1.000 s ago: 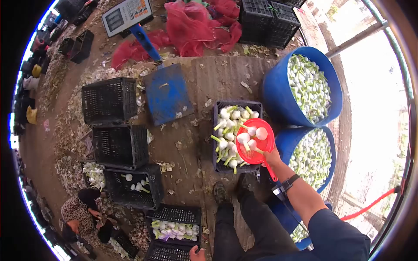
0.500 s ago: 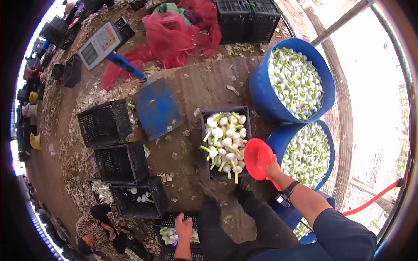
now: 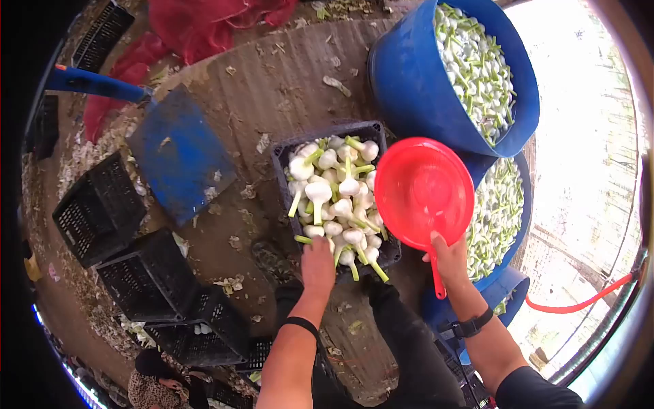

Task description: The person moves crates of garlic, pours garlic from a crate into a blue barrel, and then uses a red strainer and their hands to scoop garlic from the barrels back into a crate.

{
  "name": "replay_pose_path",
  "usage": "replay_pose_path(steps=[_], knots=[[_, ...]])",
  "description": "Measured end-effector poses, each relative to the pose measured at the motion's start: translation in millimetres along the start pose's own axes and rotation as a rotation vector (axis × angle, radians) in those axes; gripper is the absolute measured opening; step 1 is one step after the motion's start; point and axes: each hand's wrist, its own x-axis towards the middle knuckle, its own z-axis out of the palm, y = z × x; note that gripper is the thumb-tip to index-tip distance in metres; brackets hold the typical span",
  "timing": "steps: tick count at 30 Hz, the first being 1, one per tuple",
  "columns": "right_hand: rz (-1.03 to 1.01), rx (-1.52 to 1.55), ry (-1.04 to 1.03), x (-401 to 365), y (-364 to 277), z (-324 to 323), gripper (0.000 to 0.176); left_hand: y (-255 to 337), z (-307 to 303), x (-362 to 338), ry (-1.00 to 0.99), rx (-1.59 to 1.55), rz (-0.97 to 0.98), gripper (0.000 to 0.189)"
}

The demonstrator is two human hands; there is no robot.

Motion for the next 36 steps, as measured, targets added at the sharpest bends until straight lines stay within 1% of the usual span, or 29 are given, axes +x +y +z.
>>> replay_pose_path(steps=[1, 2, 3, 4, 5, 6, 7, 8, 9, 10, 11, 13, 14, 16, 17, 18, 19, 20, 22, 24, 26, 27, 29, 30, 32, 33, 34, 35, 36], knots=[[-0.03, -0.097, -0.032, 2.9, -7.7, 10.5, 0.045, 8.6, 2.8, -13.8, -0.014, -0.011, 0.002, 0.056], [-0.021, -0.108, -0.033, 11.7, -7.3, 25.7, 0.045, 23.6, 3.5, -28.9, -0.113, -0.106, 0.022, 0.055], [-0.335, -0.325, 0.005, 22.9, -5.1, 41.4, 0.054, 32.3, -0.5, -39.8, -0.207, -0.199, 0.041, 0.053], [-0.653, -0.535, 0.042, 27.5, -5.3, 50.1, 0.064, 31.6, -3.5, -48.8, -0.21, -0.205, 0.037, 0.053], [-0.578, -0.73, -0.149, 24.9, -11.7, 50.0, 0.078, 29.5, -8.7, -54.9, -0.228, -0.266, -0.035, 0.051], [-0.497, -0.826, -0.147, 19.7, -11.8, 46.9, 0.079, 26.3, -14.9, -54.2, -0.239, -0.325, -0.107, 0.05], [-0.418, -0.92, -0.145, 11.3, -8.6, 40.4, 0.08, 23.3, -20.8, -49.3, -0.23, -0.323, -0.107, 0.05], [-0.424, -0.919, -0.146, 5.6, -5.3, 30.2, 0.08, 22.2, -24.9, -45.0, -0.152, -0.314, -0.094, 0.048], [-0.351, -0.925, -0.106, -0.3, 0.0, 15.4, 0.08, 22.8, -28.2, -41.5, -0.08, -0.304, -0.08, 0.047], [-0.274, -0.929, -0.062, -7.1, 6.6, 0.1, 0.081, 27.1, -29.4, -32.9, -0.045, -0.264, 0.013, 0.04], [-0.276, -0.926, -0.054, -12.6, 15.1, -13.2, 0.081, 37.0, -26.5, -26.2, -0.041, -0.262, 0.02, 0.04], [-0.378, -0.96, 0.067, -19.2, 35.8, -37.6, 0.085, 63.3, -10.1, -8.3, -0.086, -0.072, 0.357, 0.034], [-0.374, -0.961, 0.077, -20.4, 44.5, -48.4, 0.085, 75.2, 5.0, -3.6, -0.085, -0.073, 0.368, 0.034], [-0.461, -0.932, 0.077, -19.2, 53.6, -60.5, 0.087, 94.0, 28.3, 2.7, -0.002, 0.034, 0.591, 0.028], [-0.453, -0.933, 0.088, -19.3, 56.9, -66.3, 0.087, 98.4, 41.3, 8.7, -0.004, 0.034, 0.604, 0.028], [-0.144, -0.692, 0.072, -25.8, 45.4, -65.3, 0.086, 102.9, 46.0, 17.0, -0.064, 0.066, 0.612, 0.024], [0.159, -0.44, 0.056, -30.4, 42.2, -68.0, 0.086, 107.3, 46.1, 23.5, -0.128, 0.099, 0.619, 0.021], [0.175, -0.44, 0.062, -31.4, 52.4, -76.5, 0.086, 110.5, 44.6, 25.5, -0.143, 0.111, 0.618, 0.021], [0.234, -0.296, 0.102, -34.5, 76.3, -93.5, 0.083, 107.5, 47.0, 23.0, -0.19, 0.059, 0.625, 0.02], [0.201, -0.215, 0.074, -35.1, 88.3, -106.0, 0.08, 106.9, 38.2, 34.0, -0.202, 0.031, 0.633, 0.019], [0.174, -0.142, 0.054, -39.8, 94.4, -119.6, 0.077, 113.1, 28.6, 35.3, -0.151, -0.108, 0.491, 0.018], [0.192, -0.085, 0.058, -41.7, 95.2, -124.7, 0.073, 116.5, 17.0, 39.1, -0.151, -0.097, 0.495, 0.018], [0.214, -0.016, 0.06, -45.5, 96.8, -133.2, 0.07, 122.7, -23.7, 55.4, 0.058, -0.344, 0.366, 0.015], [0.209, 0.019, 0.083, -47.5, 97.8, -136.8, 0.068, 122.6, -45.7, 65.5, 0.056, -0.331, 0.37, 0.015], [0.218, 0.065, 0.116, -50.2, 98.9, -143.2, 0.062, 113.8, -88.9, 94.7, 0.407, -0.361, 0.443, 0.017], [0.218, 0.075, 0.119, -49.9, 99.1, -145.2, 0.062, 101.3, -103.1, 112.9, 0.444, -0.313, 0.451, 0.021], [0.223, 0.087, 0.119, -49.9, 99.9, -147.3, 0.059, 92.4, -113.6, 130.5, 0.554, -0.226, 0.427, 0.024], [0.231, 0.097, 0.122, -51.5, 101.1, -149.5, 0.056, 80.7, -116.4, 148.1, 0.559, 0.014, 0.352, 0.024], [0.239, 0.101, 0.132, -53.2, 100.2, -150.3, 0.056, 68.0, -117.2, 164.0, 0.51, 0.134, 0.286, 0.033]])
